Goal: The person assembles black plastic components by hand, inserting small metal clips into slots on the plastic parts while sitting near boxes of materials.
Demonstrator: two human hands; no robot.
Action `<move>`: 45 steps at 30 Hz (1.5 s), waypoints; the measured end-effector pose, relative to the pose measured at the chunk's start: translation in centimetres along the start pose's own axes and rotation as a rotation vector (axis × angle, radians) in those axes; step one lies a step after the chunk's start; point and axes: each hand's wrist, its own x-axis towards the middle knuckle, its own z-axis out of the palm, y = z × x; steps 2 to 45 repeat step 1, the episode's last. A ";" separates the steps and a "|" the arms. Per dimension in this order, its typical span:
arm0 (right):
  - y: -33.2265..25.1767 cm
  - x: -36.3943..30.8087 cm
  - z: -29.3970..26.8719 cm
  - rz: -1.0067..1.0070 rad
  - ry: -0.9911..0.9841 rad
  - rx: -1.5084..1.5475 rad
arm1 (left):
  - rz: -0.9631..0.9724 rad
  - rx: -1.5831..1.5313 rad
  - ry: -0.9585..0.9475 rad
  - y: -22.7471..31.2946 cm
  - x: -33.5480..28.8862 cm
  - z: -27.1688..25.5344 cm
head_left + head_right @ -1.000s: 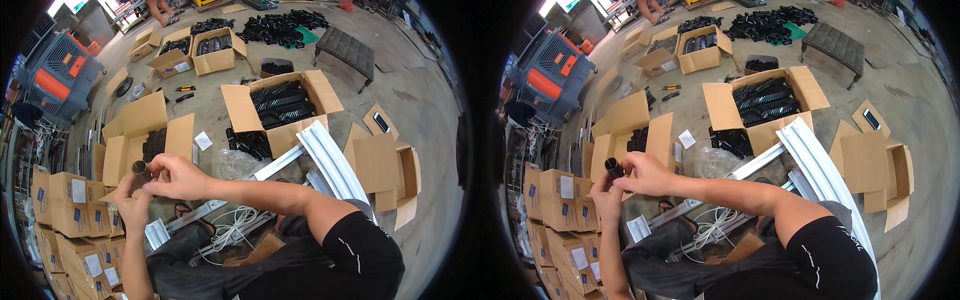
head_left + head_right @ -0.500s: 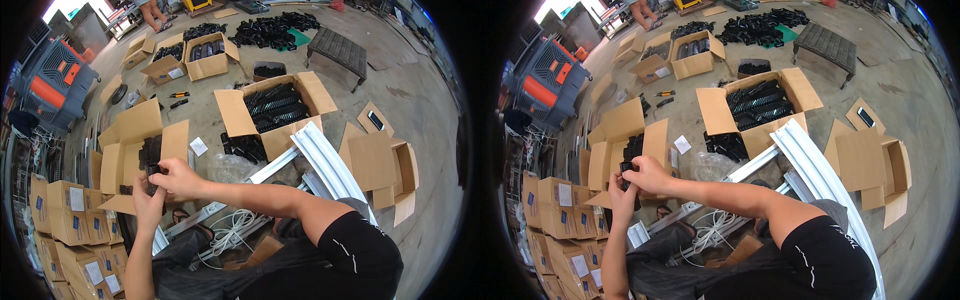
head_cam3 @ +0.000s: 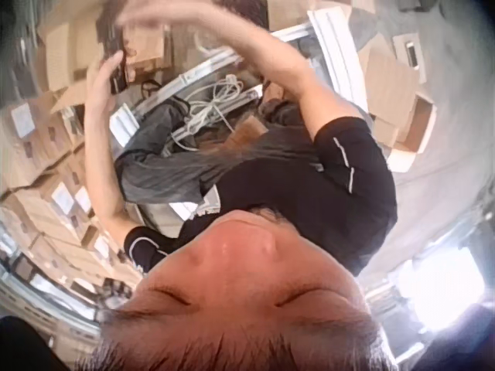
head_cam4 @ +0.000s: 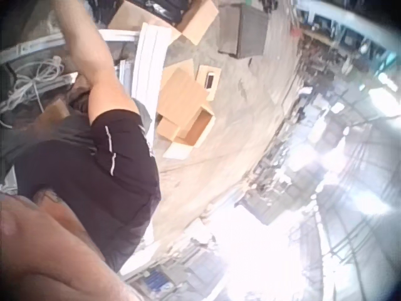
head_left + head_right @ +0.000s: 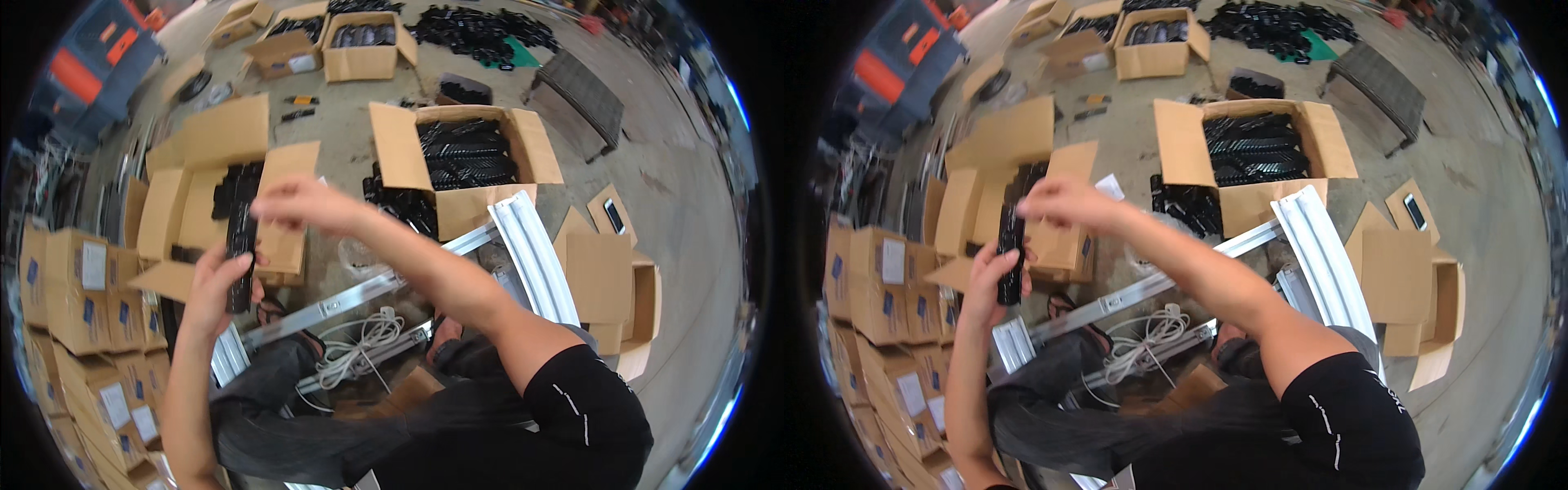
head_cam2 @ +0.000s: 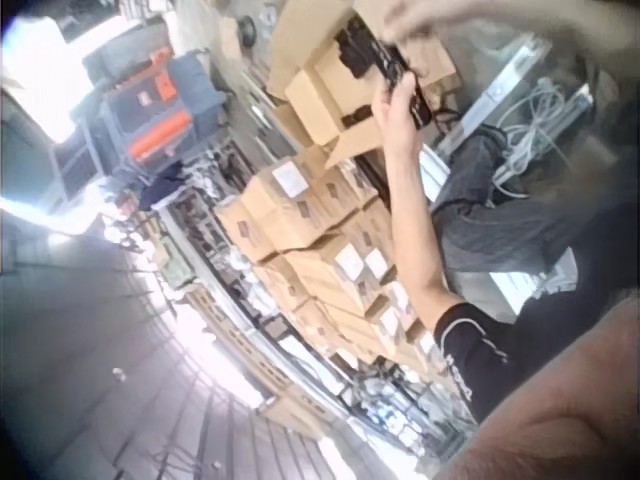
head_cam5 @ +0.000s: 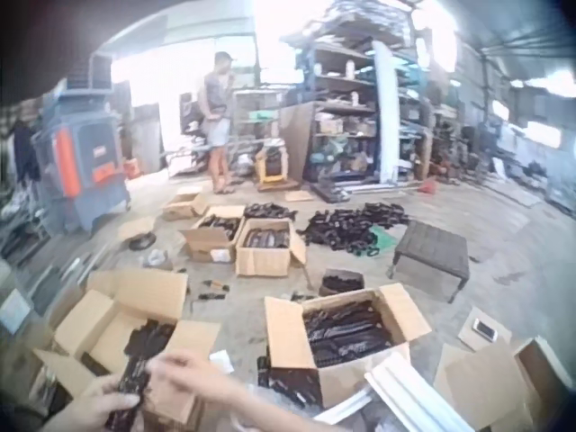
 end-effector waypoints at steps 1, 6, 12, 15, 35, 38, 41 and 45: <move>-0.4 0.3 -1.4 0.011 0.034 -0.014 | 0.013 -0.013 -0.016 0.1 -0.1 -0.2; -0.4 0.3 -1.4 0.011 0.034 -0.014 | 0.013 -0.013 -0.016 0.1 -0.1 -0.2; -0.4 0.3 -1.4 0.011 0.034 -0.014 | 0.013 -0.013 -0.016 0.1 -0.1 -0.2; -0.4 0.3 -1.4 0.011 0.034 -0.014 | 0.013 -0.013 -0.016 0.1 -0.1 -0.2; -0.4 0.3 -1.4 0.011 0.034 -0.014 | 0.013 -0.013 -0.016 0.1 -0.1 -0.2; -0.4 0.3 -1.4 0.011 0.034 -0.014 | 0.013 -0.013 -0.016 0.1 -0.1 -0.2; -0.4 0.3 -1.4 0.011 0.034 -0.014 | 0.013 -0.013 -0.016 0.1 -0.1 -0.2; -0.4 0.3 -1.4 0.011 0.034 -0.014 | 0.013 -0.013 -0.016 0.1 -0.1 -0.2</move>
